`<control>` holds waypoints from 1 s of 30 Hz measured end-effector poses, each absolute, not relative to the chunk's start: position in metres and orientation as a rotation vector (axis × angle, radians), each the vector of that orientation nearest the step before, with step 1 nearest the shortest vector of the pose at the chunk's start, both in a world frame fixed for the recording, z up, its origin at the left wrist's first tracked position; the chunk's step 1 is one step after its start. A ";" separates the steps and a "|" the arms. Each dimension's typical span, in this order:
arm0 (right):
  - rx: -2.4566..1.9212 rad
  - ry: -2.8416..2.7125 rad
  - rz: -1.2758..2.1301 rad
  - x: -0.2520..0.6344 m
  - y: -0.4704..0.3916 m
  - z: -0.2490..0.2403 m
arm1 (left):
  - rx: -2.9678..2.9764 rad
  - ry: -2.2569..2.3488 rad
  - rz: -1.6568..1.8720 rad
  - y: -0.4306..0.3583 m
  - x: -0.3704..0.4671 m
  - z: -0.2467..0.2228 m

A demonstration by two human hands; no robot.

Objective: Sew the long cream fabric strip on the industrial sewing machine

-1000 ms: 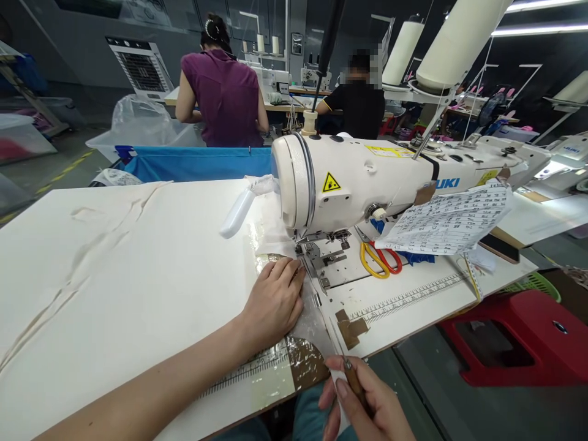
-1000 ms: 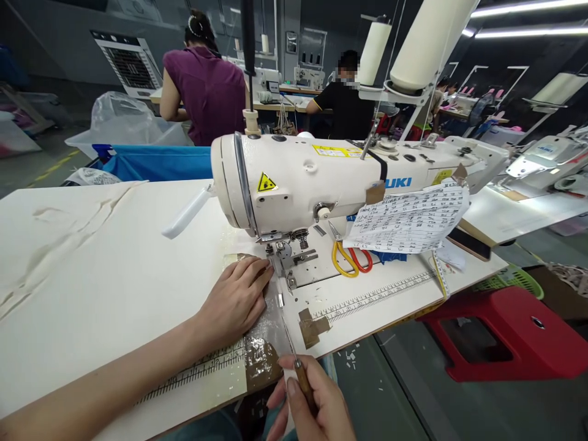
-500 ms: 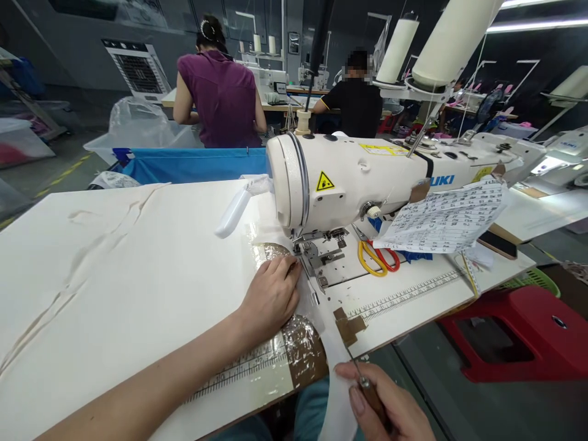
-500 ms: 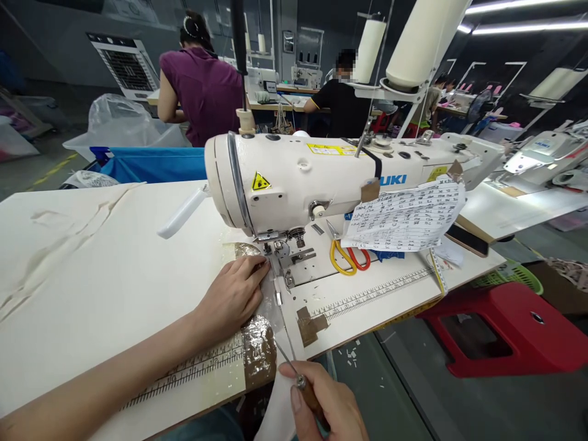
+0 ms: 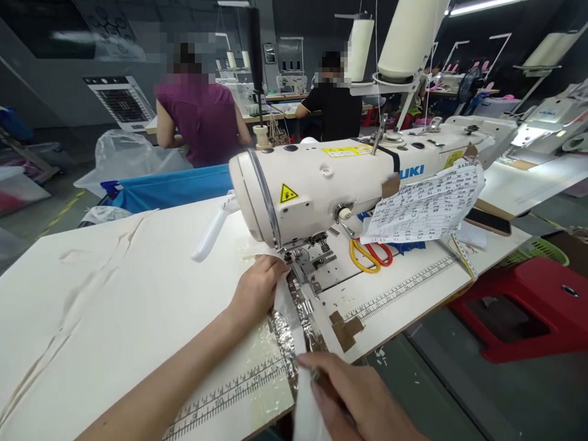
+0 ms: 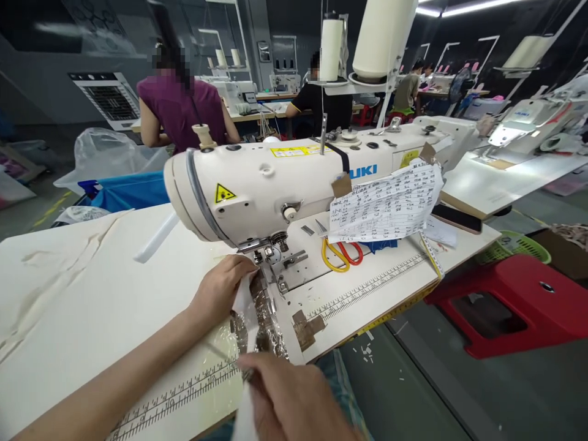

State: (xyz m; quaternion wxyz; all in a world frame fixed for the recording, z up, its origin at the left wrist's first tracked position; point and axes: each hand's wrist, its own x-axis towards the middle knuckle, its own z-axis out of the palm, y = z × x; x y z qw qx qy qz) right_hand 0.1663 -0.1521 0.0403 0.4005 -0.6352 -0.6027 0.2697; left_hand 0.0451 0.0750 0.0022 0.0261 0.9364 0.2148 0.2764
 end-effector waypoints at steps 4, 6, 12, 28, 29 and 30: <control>-1.718 -1.607 0.459 0.182 -0.137 0.020 | 2.680 0.569 0.918 0.083 0.040 0.000; -1.781 -1.595 0.342 0.185 -0.125 0.016 | 2.644 0.528 0.906 0.085 0.038 0.002; -1.802 -1.659 0.054 0.182 -0.093 0.009 | 2.629 0.480 0.907 0.085 0.037 0.006; -1.858 -1.700 0.050 0.180 -0.074 0.003 | 2.462 0.626 0.817 0.084 0.039 0.012; -1.845 -1.693 0.046 0.180 -0.074 0.003 | 2.459 0.621 0.819 0.084 0.039 0.013; -1.832 -1.686 0.040 0.180 -0.074 0.003 | 2.455 0.616 0.821 0.084 0.039 0.013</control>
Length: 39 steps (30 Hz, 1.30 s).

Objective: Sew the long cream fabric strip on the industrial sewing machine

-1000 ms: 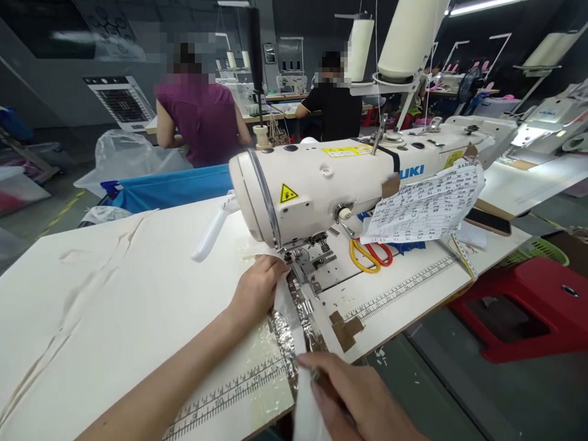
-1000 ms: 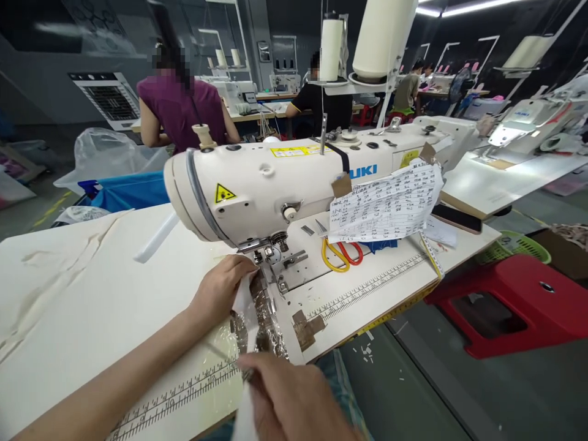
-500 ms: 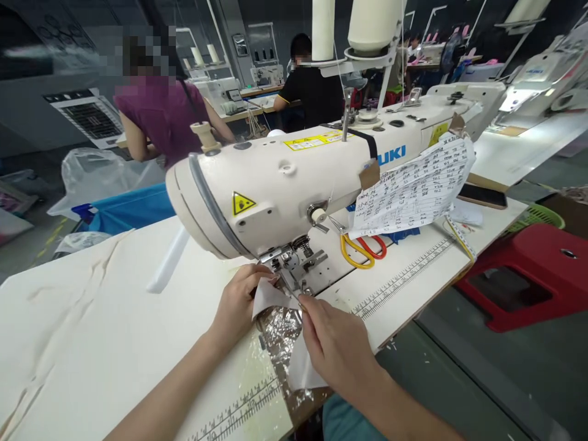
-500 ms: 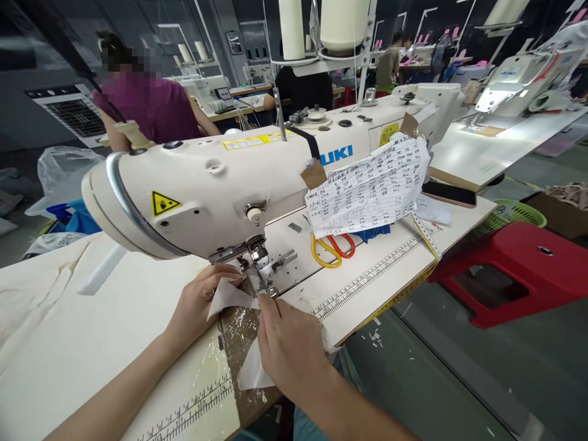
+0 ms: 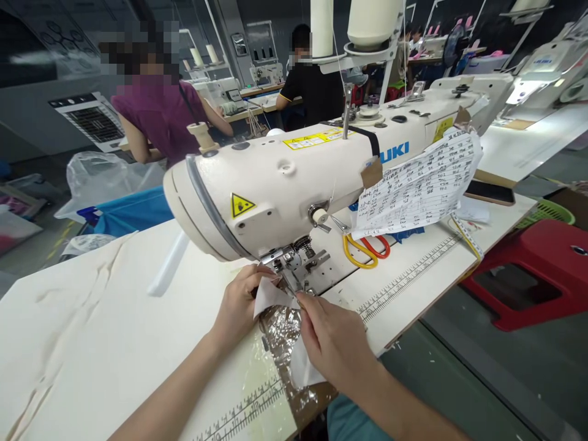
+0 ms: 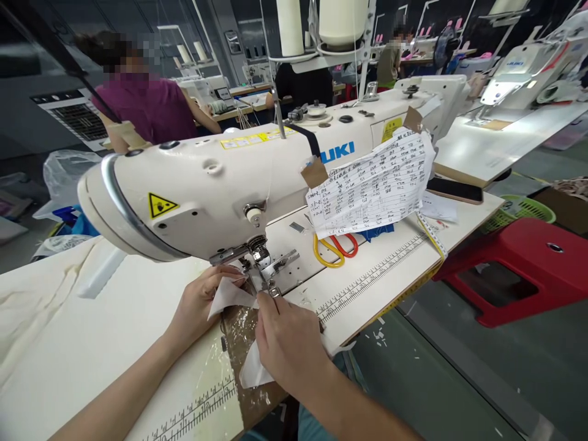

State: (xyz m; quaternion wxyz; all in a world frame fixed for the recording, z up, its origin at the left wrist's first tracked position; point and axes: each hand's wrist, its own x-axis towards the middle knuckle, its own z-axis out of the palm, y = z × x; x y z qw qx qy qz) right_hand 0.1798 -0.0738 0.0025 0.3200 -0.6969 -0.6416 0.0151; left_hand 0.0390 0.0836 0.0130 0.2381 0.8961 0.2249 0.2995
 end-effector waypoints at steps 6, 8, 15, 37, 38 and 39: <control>-1.866 -1.708 0.059 0.180 -0.073 0.003 | 2.460 0.615 0.818 0.084 0.039 0.013; -1.864 -1.711 0.060 0.180 -0.073 0.002 | 2.472 0.617 0.826 0.084 0.039 0.012; -1.838 -1.706 0.022 0.180 -0.072 0.000 | 2.515 0.582 0.885 0.085 0.041 0.006; -1.945 -1.751 0.002 0.176 -0.067 0.003 | 2.790 0.352 1.028 0.088 0.042 0.002; -1.952 -1.754 -0.017 0.176 -0.067 0.003 | 2.826 0.323 1.013 0.087 0.042 0.003; -1.964 -1.752 -0.038 0.175 -0.069 0.003 | 2.848 0.301 0.981 0.086 0.041 0.005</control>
